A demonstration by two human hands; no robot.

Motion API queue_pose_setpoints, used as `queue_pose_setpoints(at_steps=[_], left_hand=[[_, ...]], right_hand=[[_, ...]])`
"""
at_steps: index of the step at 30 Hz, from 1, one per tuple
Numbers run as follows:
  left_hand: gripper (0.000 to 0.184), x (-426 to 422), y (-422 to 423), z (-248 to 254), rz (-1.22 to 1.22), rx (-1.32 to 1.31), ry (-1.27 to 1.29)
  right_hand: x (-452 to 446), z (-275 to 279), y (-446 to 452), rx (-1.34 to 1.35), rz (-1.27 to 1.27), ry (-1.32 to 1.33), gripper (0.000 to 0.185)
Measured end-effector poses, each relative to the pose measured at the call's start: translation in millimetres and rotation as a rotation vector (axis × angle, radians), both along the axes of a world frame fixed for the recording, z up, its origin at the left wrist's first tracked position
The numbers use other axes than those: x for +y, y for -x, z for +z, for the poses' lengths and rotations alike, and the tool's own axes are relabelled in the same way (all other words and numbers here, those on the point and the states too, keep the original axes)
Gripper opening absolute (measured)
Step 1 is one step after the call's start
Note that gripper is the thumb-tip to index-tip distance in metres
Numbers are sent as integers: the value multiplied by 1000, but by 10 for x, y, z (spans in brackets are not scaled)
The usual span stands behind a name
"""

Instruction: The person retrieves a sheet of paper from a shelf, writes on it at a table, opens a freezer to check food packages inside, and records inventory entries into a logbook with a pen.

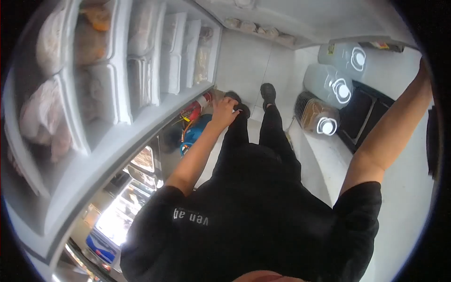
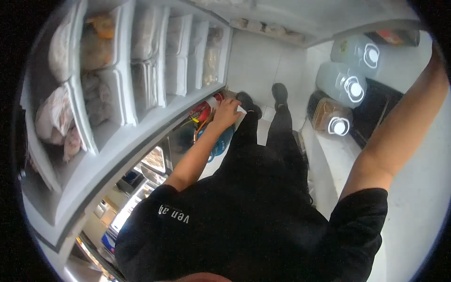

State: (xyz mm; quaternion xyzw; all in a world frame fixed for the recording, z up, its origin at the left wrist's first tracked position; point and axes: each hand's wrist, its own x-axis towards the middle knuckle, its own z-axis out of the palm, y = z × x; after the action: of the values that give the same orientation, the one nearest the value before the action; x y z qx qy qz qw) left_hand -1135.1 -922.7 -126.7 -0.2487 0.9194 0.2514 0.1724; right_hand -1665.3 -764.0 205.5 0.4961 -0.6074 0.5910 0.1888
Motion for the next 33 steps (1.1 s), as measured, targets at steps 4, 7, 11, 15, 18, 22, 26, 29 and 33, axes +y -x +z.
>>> queue_pose_setpoints(at_steps=[4, 7, 11, 15, 18, 22, 26, 29, 33], left_hand=[[33, -129, -269, -585, -40, -47, -205], [32, -232, -708, -910, -33, -277, -341], [46, -25, -1512, -1391, -44, -488, -433], [69, 620, -1757, -1326, -154, -611, -492], [77, 876, -1412, -968, -213, -797, -472], [73, 883, -1663, -1074, -246, -612, -526], [67, 863, -1662, -1270, -200, -496, -538], [64, 914, -1692, -1557, -202, -461, -505], [58, 1053, -1823, -1902, -50, -404, -431]], right_hand=[[241, -303, 116, 316, -618, -276, 60], [-118, -325, -671, -20, -529, -212, 55], [-325, -694, -959, -167, -671, -98, 54], [319, -1921, -1044, -280, -724, -324, 45], [1265, -3769, -1750, -274, -685, -1242, 36], [1365, -4249, -4044, -435, 317, -1508, 50], [1715, -4971, -4787, -319, 670, -1606, 46], [1591, -5732, -4539, -275, 502, -1809, 48], [1549, -5540, -4661, -313, 626, -2025, 45]])
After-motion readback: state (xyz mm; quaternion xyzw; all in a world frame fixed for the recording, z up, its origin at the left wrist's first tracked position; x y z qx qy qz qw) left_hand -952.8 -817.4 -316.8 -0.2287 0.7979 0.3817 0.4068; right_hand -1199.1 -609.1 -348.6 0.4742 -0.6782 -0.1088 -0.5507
